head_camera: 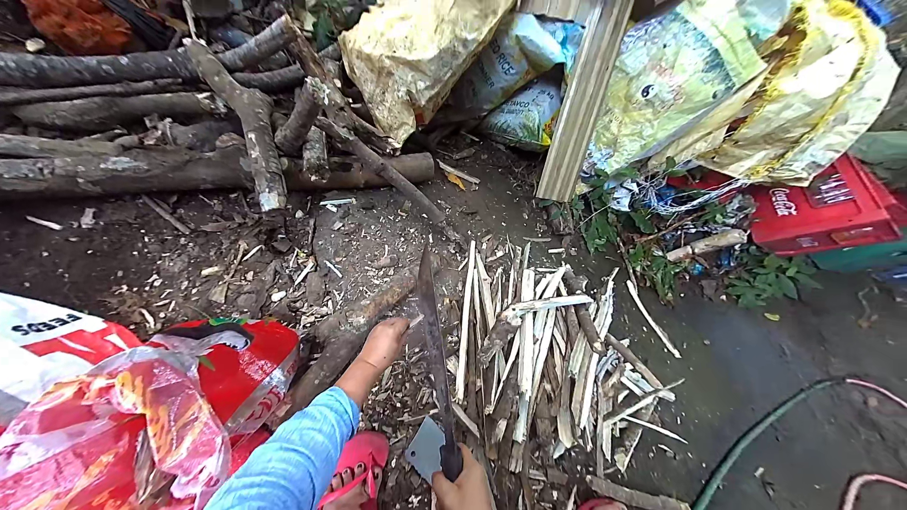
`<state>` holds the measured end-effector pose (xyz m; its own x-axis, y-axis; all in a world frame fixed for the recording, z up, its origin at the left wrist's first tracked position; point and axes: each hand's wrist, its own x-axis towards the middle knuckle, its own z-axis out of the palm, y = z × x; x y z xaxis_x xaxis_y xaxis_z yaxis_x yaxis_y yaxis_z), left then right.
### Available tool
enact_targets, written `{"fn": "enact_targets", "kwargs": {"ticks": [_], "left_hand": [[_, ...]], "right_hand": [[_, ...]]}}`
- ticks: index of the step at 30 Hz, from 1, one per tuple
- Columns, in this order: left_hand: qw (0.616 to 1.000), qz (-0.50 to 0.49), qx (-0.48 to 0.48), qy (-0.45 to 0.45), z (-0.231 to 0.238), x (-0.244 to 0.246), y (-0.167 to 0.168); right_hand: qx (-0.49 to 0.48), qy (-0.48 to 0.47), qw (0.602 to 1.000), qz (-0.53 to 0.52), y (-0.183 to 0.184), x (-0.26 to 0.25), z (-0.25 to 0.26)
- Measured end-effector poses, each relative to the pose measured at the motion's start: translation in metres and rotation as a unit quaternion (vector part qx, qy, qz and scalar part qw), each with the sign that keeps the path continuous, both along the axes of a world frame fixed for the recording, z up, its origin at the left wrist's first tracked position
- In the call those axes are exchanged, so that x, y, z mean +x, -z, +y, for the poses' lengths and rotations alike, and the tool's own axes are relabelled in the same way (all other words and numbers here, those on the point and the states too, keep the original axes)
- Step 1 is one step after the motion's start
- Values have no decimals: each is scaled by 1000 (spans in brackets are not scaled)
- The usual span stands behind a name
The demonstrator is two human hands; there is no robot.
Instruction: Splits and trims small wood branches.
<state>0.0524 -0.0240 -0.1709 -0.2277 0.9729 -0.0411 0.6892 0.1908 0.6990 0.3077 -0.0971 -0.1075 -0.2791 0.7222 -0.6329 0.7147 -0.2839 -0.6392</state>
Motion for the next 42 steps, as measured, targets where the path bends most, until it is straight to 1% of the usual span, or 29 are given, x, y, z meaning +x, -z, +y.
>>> {"fn": "enact_targets", "kwargs": {"ticks": [2, 5, 7, 9, 10, 12, 14, 15, 17, 18, 21, 22, 23, 25, 26, 29, 32, 33, 35, 37, 39, 42], "left_hand": [[999, 8, 41, -7, -2, 3, 0], [999, -21, 26, -25, -5, 6, 15], [999, -36, -15, -18, 1, 0, 9], [994, -68, -88, -8, -4, -8, -8], [992, -82, -92, -28, -8, -11, -15], [988, -97, -63, -97, -23, -15, -21], [983, -101, -39, -149, -44, -14, -18], [981, -102, -38, -159, -53, -13, -16], [979, -107, -46, -165, -66, -12, -13], [978, -110, -50, -169, -72, -11, -12], [976, -112, -35, -184, -87, -9, -10], [975, -113, -32, -190, -90, -8, -10], [973, -116, -33, -196, -93, -8, -10], [971, -121, -43, -203, -95, -5, -9], [970, -125, -47, -203, -95, -4, -8], [971, -122, -41, -203, -93, -3, -10], [968, -132, -29, -210, -97, -5, -9], [967, -132, -35, -213, -99, -7, -8], [967, -130, -50, -213, -98, -8, -6], [967, -131, -59, -211, -95, -8, -8], [967, -132, -49, -211, -95, -7, -10], [966, -137, -33, -217, -98, -8, -8]], "right_hand": [[4, 7, 1000, 8, 1, 1, -5], [-21, -3, 1000, -5, 7, -1, -6], [-13, 3, 1000, 2, 8, -3, 1], [-3, 19, 1000, 17, 3, -2, -1], [6, 29, 999, 26, 1, -2, -1], [24, 46, 998, 30, 1, -2, -6], [18, 46, 999, 1, 14, -2, -9], [5, 38, 999, -16, 21, -1, -6], [-4, 31, 999, -24, 23, 0, 3], [-3, 35, 999, -9, 19, 0, 6], [0, 83, 995, 50, 8, -1, 4], [6, 92, 995, 49, 10, -2, 2], [3, 90, 995, 31, 15, -3, 2], [-38, 53, 997, -33, 26, -3, 12], [-52, 42, 997, -47, 28, -2, 19], [-33, 66, 997, -5, 20, -1, 28], [0, 93, 996, 0, 15, -5, 11], [2, 82, 996, -17, 20, -8, 6], [-41, 25, 996, -76, 34, -10, 8], [-63, -17, 992, -107, 36, -11, 17], [-42, -15, 995, -85, 28, -11, 21], [-7, 31, 998, -48, 10, -12, 6]]}}
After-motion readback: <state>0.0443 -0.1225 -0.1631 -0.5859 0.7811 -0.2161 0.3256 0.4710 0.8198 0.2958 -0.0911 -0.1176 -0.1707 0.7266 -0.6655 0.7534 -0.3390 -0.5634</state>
